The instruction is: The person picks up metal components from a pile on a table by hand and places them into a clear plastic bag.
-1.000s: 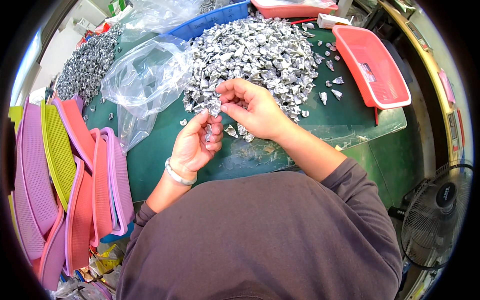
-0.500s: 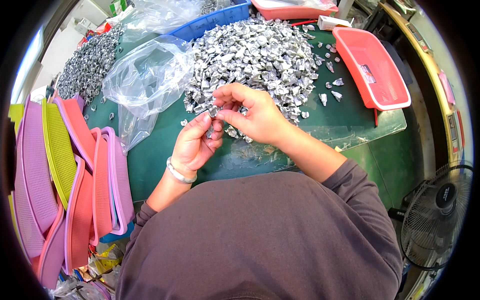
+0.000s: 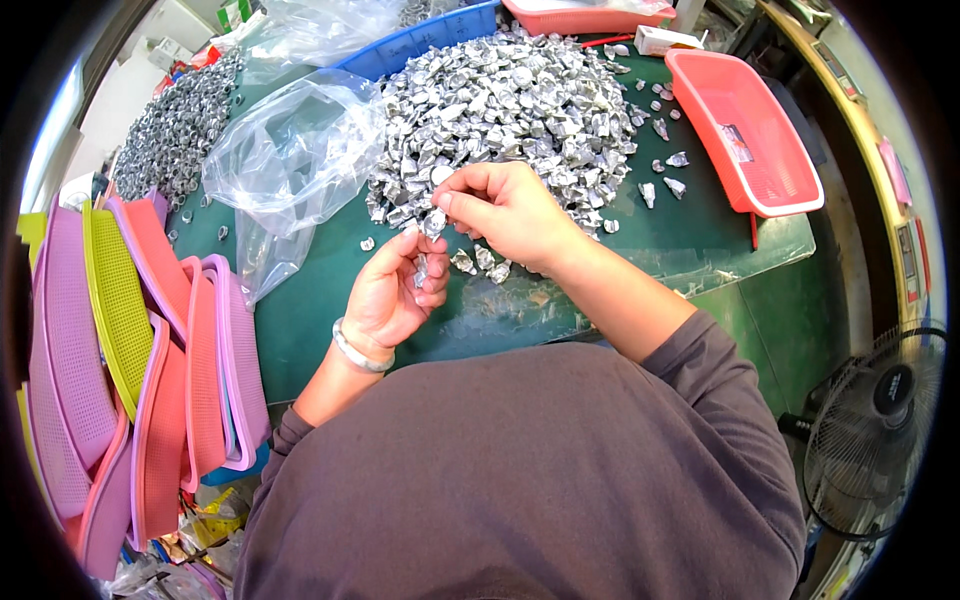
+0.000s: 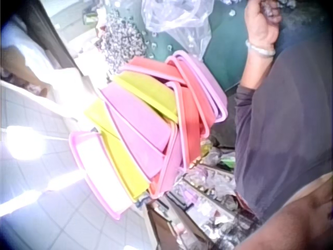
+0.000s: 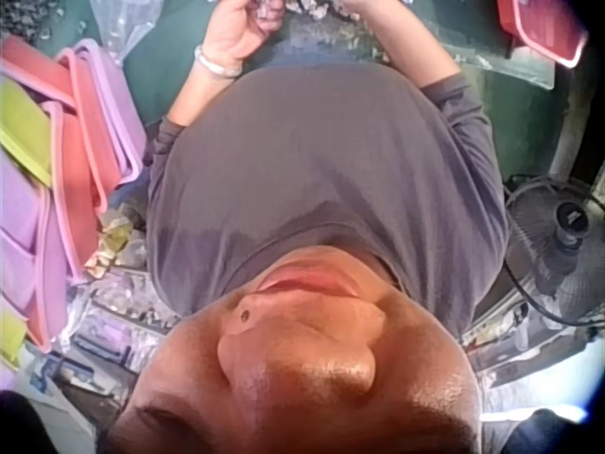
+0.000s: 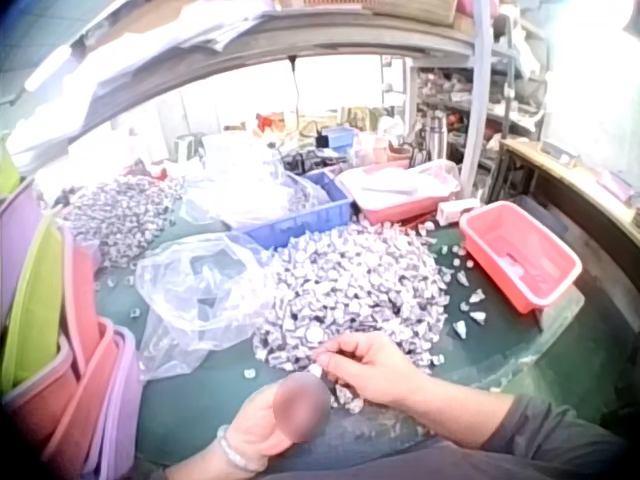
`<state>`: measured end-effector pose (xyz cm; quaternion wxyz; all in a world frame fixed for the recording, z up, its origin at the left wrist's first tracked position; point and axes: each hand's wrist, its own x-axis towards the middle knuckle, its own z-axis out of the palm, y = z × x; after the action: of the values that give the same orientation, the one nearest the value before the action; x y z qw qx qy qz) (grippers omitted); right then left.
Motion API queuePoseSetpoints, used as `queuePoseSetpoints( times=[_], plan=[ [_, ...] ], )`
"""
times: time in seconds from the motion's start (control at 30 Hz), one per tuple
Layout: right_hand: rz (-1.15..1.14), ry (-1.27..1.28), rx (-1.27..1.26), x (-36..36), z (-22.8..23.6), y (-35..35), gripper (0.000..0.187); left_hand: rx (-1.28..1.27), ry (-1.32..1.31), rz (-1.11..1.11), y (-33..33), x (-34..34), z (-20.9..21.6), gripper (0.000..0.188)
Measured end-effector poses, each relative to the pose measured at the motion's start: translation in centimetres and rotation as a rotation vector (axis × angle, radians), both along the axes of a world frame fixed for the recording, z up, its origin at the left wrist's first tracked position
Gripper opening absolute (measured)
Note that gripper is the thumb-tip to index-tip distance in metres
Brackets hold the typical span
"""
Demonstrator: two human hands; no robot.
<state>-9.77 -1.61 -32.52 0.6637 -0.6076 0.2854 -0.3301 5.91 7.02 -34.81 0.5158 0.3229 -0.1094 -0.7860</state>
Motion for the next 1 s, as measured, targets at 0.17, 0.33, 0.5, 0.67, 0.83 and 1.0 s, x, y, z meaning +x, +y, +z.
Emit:
queuePoseSetpoints(
  times=[0.17, 0.33, 0.5, 0.67, 0.83, 1.0],
  plan=[
    [0.011, 0.014, 0.046, -0.3, -0.1, -0.2, 0.016, 0.007, -0.007, -0.008, -0.2, 0.0, -0.1, 0.028],
    [0.034, -0.025, 0.056, -0.5, -0.3, -0.4, 0.014, 0.005, -0.03, -0.002, -0.1, -0.1, 0.1, 0.025],
    [0.027, 0.007, -0.011, -0.9, -0.6, -0.4, 0.013, -0.1, -0.177, 0.067, 0.1, -0.2, -0.1, 0.012],
    [0.0, -0.093, -0.038, -1.1, -1.3, 0.2, 0.021, -0.174, -0.252, 0.163, 0.1, -0.5, -0.6, 0.018],
    [0.004, -0.101, -0.075, -1.5, -1.9, 0.5, 0.024, -0.183, -0.259, 0.176, 0.2, -0.8, -0.4, 0.02],
    [0.072, -0.083, -0.1, -1.4, -1.7, 0.6, 0.026, -0.169, -0.245, 0.164, -0.2, -0.9, -0.2, 0.022]
  ],
)
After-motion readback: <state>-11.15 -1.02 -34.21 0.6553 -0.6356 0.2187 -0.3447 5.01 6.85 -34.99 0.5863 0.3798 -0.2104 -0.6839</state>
